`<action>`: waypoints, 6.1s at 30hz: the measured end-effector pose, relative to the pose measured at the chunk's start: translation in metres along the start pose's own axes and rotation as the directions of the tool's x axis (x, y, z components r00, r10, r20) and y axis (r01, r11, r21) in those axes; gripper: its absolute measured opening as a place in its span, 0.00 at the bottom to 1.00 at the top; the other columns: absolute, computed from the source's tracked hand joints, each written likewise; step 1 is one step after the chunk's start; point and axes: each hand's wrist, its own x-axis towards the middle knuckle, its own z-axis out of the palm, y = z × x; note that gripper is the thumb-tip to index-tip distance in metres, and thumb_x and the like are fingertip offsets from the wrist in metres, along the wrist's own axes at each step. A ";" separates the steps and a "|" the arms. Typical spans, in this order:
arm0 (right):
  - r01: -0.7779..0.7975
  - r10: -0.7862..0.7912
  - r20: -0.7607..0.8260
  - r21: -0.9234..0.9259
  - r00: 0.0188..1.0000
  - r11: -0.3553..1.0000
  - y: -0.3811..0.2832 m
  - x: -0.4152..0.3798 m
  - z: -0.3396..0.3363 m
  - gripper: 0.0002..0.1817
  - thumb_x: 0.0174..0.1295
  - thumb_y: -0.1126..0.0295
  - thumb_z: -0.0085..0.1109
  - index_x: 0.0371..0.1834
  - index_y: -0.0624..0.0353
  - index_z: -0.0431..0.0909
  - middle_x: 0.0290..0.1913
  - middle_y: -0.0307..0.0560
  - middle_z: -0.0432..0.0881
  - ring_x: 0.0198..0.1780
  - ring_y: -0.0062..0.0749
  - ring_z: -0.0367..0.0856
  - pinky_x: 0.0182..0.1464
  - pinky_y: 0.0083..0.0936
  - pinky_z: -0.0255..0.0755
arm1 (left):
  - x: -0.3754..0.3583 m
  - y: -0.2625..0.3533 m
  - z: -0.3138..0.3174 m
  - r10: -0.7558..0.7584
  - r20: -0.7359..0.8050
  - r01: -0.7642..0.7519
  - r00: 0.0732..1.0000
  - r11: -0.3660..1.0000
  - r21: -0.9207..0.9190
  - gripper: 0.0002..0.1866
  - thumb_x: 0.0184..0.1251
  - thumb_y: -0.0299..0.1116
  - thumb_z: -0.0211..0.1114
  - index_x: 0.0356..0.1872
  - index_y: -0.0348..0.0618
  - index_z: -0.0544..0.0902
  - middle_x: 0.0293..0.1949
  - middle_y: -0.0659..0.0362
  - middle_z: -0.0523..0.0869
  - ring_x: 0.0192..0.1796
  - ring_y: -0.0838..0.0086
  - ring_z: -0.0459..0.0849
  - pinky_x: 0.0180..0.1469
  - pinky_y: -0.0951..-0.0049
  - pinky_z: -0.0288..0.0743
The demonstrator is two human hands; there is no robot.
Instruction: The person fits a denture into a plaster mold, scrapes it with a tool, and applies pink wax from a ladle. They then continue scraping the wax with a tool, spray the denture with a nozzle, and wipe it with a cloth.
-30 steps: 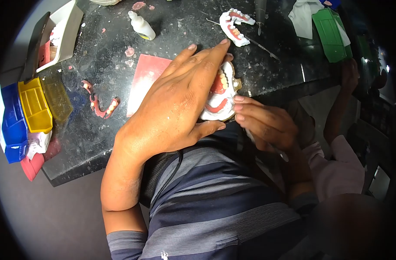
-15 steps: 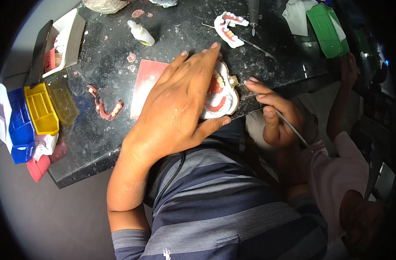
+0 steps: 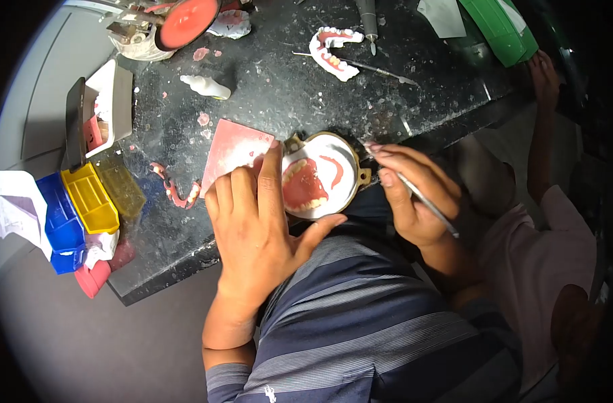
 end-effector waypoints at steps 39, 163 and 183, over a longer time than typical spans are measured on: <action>0.070 -0.067 -0.020 0.203 0.998 0.977 0.018 0.005 0.022 0.08 0.65 0.82 0.71 0.47 0.72 0.91 0.48 0.59 0.93 0.57 0.57 0.92 0.62 0.45 0.86 | -0.002 -0.005 0.039 0.217 -0.194 -0.272 0.957 0.904 -0.330 0.41 0.52 0.51 0.88 0.64 0.41 0.83 0.71 0.35 0.78 0.71 0.39 0.78 0.71 0.43 0.72; -0.098 0.085 0.182 0.065 0.980 0.993 0.017 -0.009 0.012 0.18 0.60 0.69 0.82 0.54 0.54 0.92 0.60 0.39 0.92 0.61 0.37 0.83 0.63 0.33 0.84 | -0.009 -0.008 0.030 0.161 0.000 -0.151 0.987 0.928 -0.341 0.43 0.57 0.60 0.84 0.69 0.55 0.75 0.73 0.37 0.76 0.72 0.38 0.78 0.72 0.38 0.73; 0.111 -0.063 0.284 -0.155 0.957 0.982 0.023 0.005 0.001 0.21 0.61 0.59 0.79 0.58 0.50 0.92 0.68 0.32 0.89 0.62 0.32 0.77 0.60 0.31 0.77 | -0.004 -0.012 0.035 0.176 -0.079 -0.193 0.981 0.881 -0.432 0.37 0.55 0.56 0.86 0.61 0.49 0.81 0.70 0.34 0.78 0.69 0.38 0.81 0.71 0.36 0.75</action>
